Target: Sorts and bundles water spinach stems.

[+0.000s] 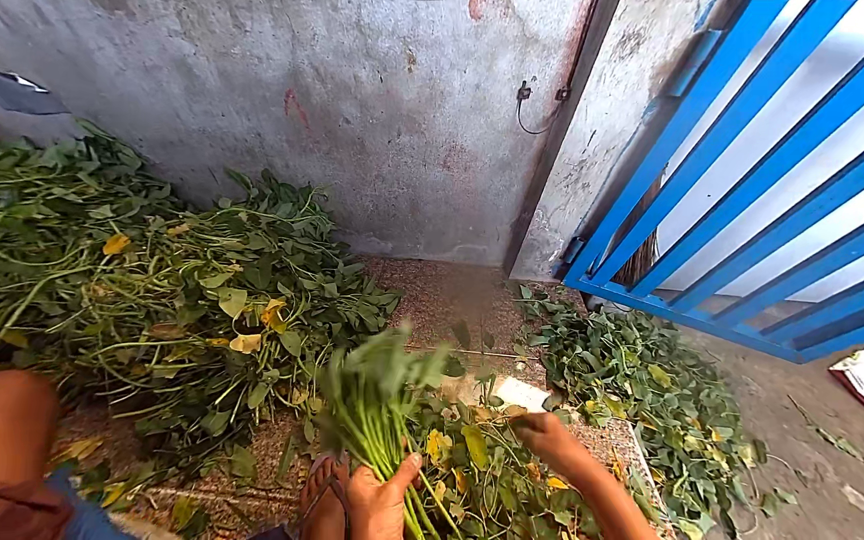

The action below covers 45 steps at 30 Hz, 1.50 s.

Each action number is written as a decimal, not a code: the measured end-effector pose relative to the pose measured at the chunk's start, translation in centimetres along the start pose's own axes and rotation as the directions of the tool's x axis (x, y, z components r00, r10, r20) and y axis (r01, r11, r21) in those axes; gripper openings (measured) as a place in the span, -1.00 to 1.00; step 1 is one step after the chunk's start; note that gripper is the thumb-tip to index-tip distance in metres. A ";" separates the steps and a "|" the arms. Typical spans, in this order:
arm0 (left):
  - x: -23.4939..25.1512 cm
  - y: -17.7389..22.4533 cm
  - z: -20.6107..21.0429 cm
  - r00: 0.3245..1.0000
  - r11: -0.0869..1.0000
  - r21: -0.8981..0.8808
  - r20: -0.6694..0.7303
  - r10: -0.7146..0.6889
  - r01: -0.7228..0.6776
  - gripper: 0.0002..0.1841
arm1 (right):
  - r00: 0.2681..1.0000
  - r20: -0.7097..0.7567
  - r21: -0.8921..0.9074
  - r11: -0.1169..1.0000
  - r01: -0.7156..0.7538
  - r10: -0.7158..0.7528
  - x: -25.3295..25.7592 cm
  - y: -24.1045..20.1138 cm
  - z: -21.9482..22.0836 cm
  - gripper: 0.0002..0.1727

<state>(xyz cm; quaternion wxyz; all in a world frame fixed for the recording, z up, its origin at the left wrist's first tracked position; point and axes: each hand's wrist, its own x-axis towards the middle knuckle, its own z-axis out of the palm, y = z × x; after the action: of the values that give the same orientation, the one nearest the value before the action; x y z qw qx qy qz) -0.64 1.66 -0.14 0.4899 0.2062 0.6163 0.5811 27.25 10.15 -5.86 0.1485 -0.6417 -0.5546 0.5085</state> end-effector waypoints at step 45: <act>-1.2 0.3 -0.3 0.945 0.929 -0.291 -0.162 -0.284 0.229 -0.71 | 0.966 -0.242 0.554 0.804 0.218 -0.095 -9.4 -1.1 8.0 -0.62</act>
<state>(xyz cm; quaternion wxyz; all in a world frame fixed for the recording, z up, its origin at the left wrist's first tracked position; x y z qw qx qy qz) -0.46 0.55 0.52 0.5203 -0.0045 0.6002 0.6075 21.32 -0.56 -3.93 0.4325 -0.5666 -0.4082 0.5703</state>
